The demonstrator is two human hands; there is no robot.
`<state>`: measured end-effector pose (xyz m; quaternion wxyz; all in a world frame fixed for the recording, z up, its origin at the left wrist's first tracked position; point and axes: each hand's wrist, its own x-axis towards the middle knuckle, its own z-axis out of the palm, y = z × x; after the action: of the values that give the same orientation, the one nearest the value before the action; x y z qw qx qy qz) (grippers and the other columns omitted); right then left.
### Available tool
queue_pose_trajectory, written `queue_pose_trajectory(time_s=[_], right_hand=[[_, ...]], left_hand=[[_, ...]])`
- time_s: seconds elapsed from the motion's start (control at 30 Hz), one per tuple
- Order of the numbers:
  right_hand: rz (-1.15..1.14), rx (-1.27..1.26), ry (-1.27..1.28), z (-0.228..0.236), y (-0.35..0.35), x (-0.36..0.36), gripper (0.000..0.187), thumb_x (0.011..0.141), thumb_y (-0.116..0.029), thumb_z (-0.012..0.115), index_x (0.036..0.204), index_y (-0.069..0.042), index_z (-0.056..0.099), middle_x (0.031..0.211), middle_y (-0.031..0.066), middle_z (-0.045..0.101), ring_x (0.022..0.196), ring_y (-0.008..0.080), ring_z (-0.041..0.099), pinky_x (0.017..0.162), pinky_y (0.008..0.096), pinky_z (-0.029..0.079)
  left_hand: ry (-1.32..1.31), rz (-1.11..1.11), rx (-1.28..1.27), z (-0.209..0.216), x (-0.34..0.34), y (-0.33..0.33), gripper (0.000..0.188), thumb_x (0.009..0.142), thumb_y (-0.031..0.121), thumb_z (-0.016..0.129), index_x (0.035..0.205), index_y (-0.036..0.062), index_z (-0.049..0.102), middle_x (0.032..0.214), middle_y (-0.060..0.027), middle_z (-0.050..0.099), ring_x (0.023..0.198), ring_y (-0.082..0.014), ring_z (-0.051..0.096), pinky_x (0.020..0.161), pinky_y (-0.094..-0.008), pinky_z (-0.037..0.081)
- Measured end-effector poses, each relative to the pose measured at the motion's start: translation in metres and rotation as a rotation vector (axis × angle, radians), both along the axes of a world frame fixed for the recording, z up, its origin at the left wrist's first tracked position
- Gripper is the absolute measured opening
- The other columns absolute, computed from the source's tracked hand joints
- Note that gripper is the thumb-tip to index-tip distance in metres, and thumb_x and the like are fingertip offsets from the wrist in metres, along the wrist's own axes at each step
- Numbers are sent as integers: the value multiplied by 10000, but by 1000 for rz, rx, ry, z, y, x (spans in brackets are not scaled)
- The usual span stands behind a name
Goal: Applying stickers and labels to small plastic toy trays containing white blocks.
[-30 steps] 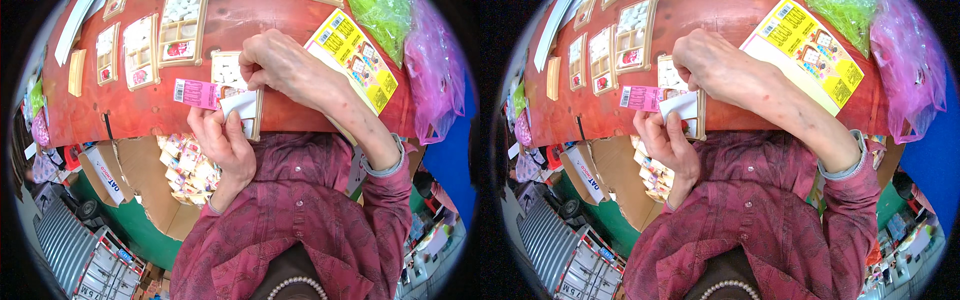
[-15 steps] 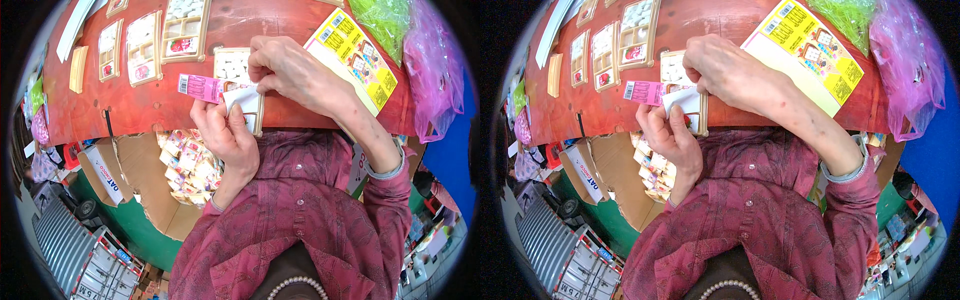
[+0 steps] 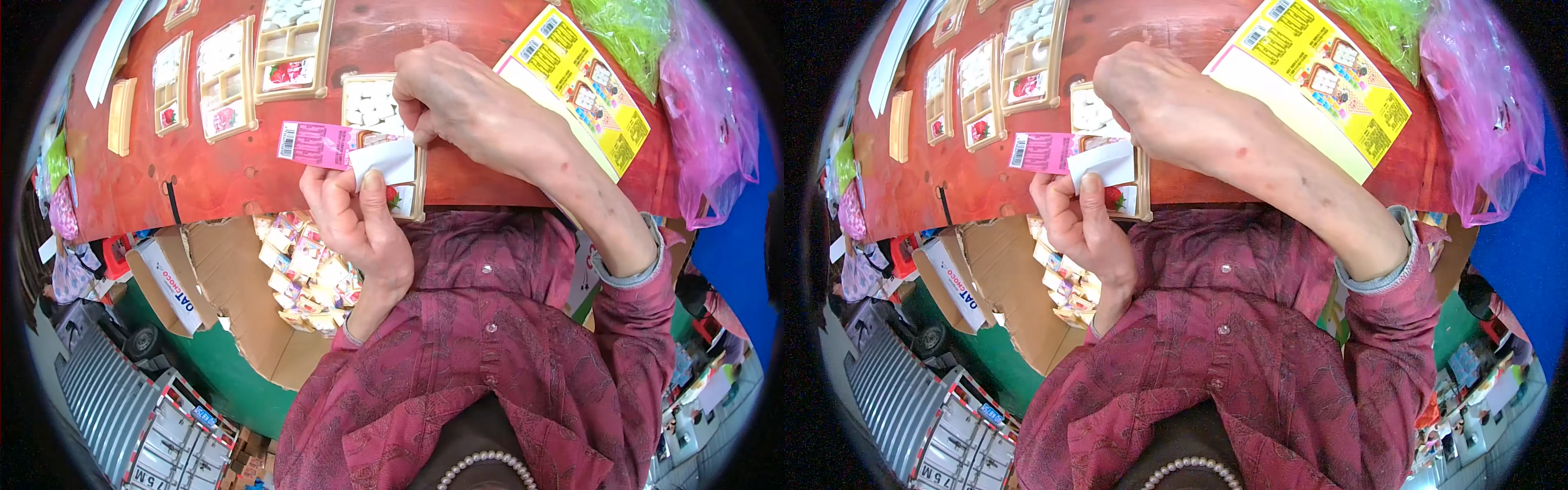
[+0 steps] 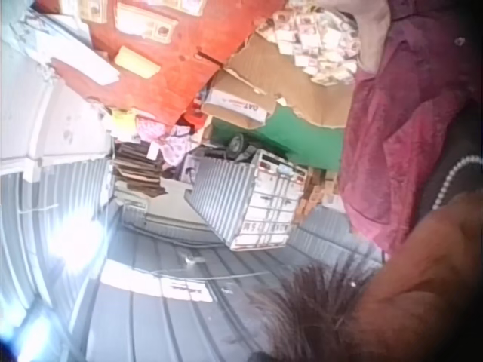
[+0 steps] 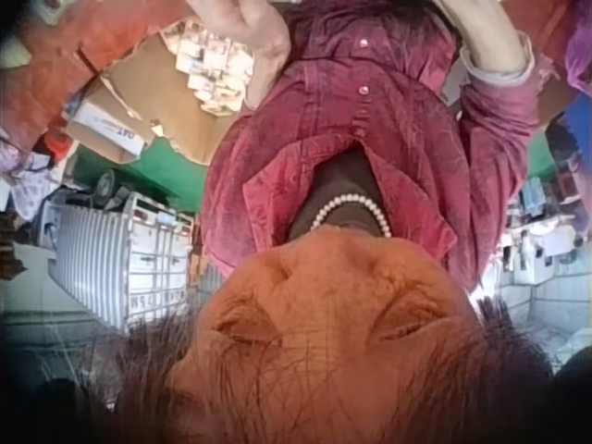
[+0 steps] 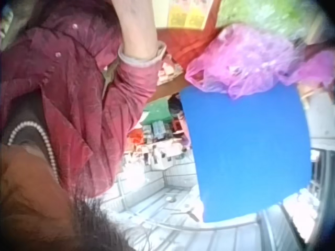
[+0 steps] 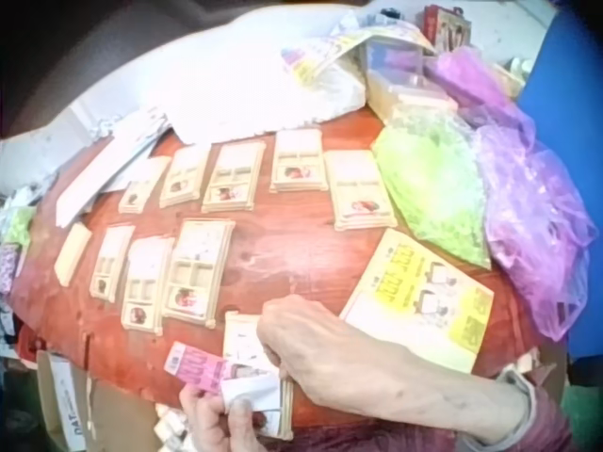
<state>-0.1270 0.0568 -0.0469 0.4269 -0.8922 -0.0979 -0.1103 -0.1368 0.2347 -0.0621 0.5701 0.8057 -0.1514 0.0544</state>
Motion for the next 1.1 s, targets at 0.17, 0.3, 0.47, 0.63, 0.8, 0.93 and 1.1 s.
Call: queue_pose_trajectory(time_s=[0.17, 0.3, 0.47, 0.63, 0.8, 0.93, 1.1], right_hand=[[30, 10, -27, -1, -3, 0, 244, 682, -11, 661, 788, -29, 443, 775, 98, 495, 772, 311, 493, 684, 388, 413], [25, 2, -20, 2, -2, 1, 237, 678, -18, 668, 782, -29, 454, 776, 103, 498, 780, 314, 495, 691, 383, 415], [58, 8, 96, 6, -4, 1, 263, 652, -42, 700, 785, -19, 474, 779, 111, 490, 791, 319, 495, 712, 388, 418], [-82, -77, 128, 16, 24, -16, 375, 603, -31, 740, 845, 5, 456, 923, 139, 450, 888, 324, 471, 758, 407, 408], [-139, -176, 182, 18, 31, -18, 446, 572, -1, 750, 907, 12, 456, 957, 148, 441, 917, 330, 459, 778, 396, 410], [-114, -221, 204, 18, 30, -15, 482, 564, 3, 754, 948, 16, 462, 958, 149, 443, 916, 330, 462, 788, 389, 416], [-81, -253, 224, 19, 26, -15, 493, 563, -13, 764, 948, 7, 457, 966, 138, 437, 918, 322, 461, 790, 394, 410]], left_hand=[[151, 30, -124, 9, 1, -3, 116, 892, 65, 558, 827, -29, 537, 1101, -144, 477, 944, -186, 525, 772, -281, 446], [130, 20, -126, 11, 1, -4, 103, 890, 54, 556, 828, -27, 538, 1090, -132, 478, 949, -175, 523, 777, -288, 446], [23, 5, -14, 1, -2, 0, 70, 879, 36, 558, 845, -23, 541, 1044, -151, 492, 925, -224, 531, 756, -332, 442], [16, 23, 38, -2, -6, 1, 61, 873, 41, 568, 877, -10, 535, 1014, -169, 498, 911, -266, 523, 751, -340, 426], [21, -1, 13, -1, -3, 1, 66, 875, 53, 571, 871, -6, 540, 1033, -158, 496, 911, -248, 523, 759, -337, 424], [104, -8, -126, 2, -1, 0, 58, 866, 43, 579, 853, -5, 550, 1023, -117, 483, 886, -195, 511, 752, -303, 416], [175, -18, -186, 9, 1, -1, 50, 865, 25, 571, 839, -13, 552, 949, -64, 443, 822, -137, 475, 727, -261, 397]])
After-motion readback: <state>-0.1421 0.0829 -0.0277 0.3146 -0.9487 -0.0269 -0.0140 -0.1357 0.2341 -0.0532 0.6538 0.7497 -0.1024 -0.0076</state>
